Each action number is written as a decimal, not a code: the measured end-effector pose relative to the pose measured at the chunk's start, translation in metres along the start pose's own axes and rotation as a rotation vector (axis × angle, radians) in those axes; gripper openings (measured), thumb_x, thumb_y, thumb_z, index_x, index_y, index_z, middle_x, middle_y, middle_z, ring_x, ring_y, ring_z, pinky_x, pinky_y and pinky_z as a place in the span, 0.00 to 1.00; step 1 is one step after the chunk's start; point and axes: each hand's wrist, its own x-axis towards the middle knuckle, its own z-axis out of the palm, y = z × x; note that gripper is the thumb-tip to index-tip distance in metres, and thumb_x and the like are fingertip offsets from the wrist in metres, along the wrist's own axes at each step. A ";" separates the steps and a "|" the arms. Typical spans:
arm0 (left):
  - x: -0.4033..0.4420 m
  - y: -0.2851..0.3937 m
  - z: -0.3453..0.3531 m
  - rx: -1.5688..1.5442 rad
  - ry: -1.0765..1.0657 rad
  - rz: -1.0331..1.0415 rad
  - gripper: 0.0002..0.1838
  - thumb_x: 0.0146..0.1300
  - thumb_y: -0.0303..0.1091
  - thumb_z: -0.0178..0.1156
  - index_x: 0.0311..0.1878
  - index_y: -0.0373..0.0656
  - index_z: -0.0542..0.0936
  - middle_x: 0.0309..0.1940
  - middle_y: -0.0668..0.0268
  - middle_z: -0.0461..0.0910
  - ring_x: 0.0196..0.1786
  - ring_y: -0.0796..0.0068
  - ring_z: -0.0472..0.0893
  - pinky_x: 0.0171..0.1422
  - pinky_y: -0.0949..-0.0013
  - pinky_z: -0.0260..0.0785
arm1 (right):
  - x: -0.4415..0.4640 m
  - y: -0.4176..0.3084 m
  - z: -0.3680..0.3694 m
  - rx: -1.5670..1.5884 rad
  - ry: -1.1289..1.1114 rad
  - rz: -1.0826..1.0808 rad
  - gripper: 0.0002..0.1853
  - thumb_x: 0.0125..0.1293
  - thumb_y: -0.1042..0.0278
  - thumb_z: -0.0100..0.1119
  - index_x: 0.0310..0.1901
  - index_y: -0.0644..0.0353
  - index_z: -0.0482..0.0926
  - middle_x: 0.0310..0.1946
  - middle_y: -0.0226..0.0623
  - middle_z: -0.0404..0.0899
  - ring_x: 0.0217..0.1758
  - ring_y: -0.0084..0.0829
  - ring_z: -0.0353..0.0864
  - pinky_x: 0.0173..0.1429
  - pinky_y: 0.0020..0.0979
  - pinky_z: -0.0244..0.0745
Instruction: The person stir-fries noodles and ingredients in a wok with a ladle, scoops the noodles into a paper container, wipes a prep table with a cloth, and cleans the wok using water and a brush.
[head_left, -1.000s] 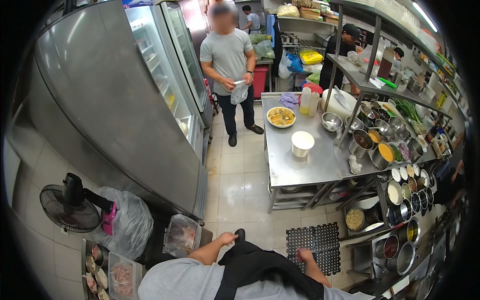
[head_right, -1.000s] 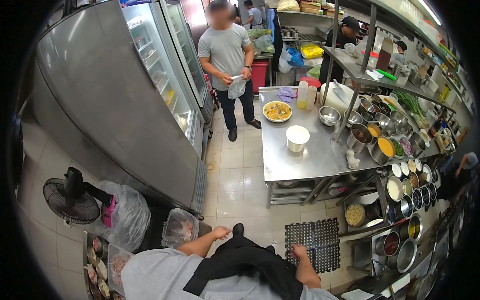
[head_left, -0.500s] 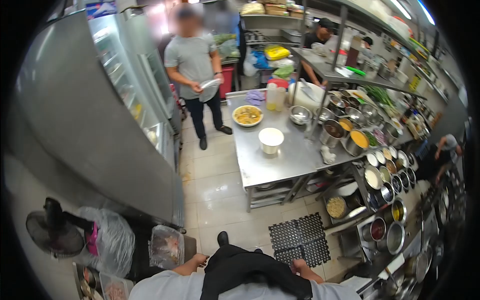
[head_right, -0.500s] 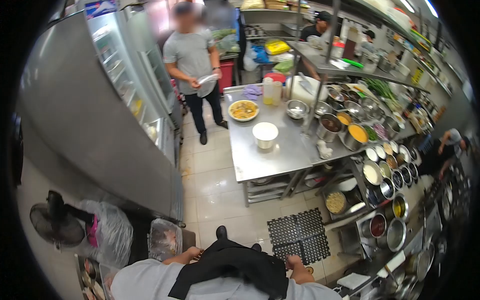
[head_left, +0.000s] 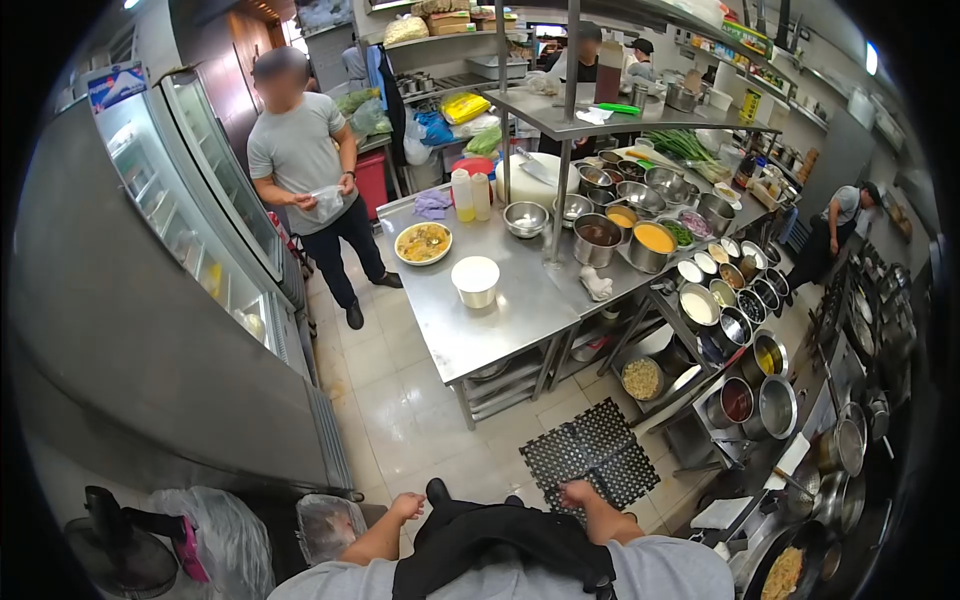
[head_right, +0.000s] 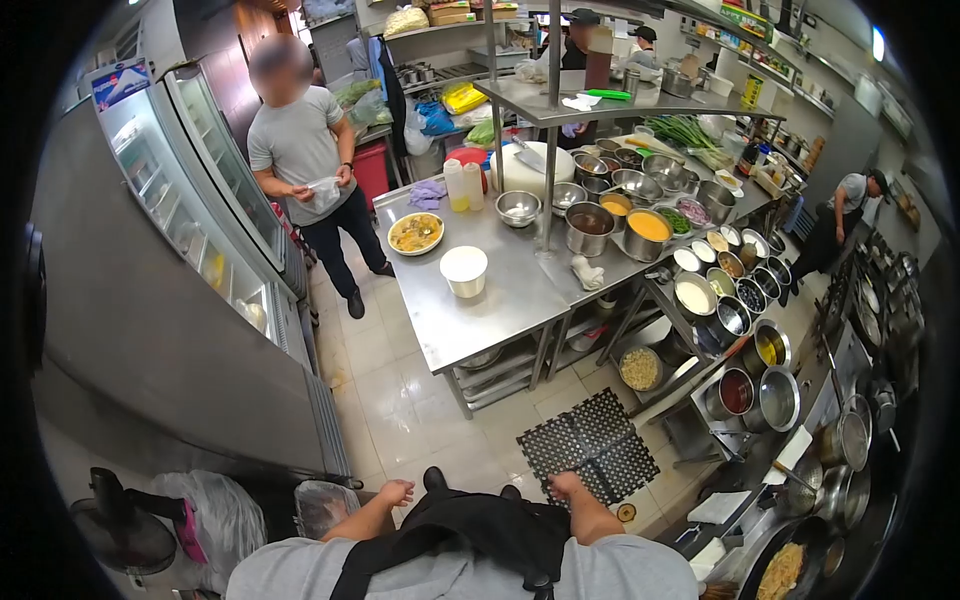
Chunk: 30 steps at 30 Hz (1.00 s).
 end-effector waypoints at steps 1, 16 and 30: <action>0.002 -0.008 0.000 -0.009 0.002 -0.036 0.18 0.67 0.47 0.61 0.46 0.40 0.82 0.35 0.65 0.82 0.32 0.72 0.81 0.32 0.68 0.73 | 0.027 0.029 -0.005 0.022 -0.065 0.055 0.20 0.70 0.53 0.58 0.29 0.63 0.78 0.24 0.40 0.79 0.20 0.35 0.80 0.24 0.37 0.77; -0.217 0.323 -0.025 -1.304 -1.008 1.148 0.19 0.67 0.35 0.48 0.19 0.50 0.58 0.14 0.74 0.51 0.15 0.81 0.47 0.18 0.72 0.40 | -0.282 -0.339 0.044 1.052 -1.247 -1.329 0.18 0.52 0.73 0.50 0.16 0.55 0.51 0.11 0.28 0.49 0.15 0.25 0.45 0.22 0.33 0.44; -0.250 0.301 -0.038 -1.352 -1.109 1.289 0.16 0.63 0.30 0.46 0.20 0.48 0.56 0.15 0.72 0.51 0.15 0.81 0.47 0.16 0.73 0.40 | -0.287 -0.336 0.059 1.019 -1.273 -1.337 0.19 0.49 0.75 0.50 0.16 0.55 0.47 0.10 0.28 0.47 0.15 0.24 0.40 0.20 0.32 0.40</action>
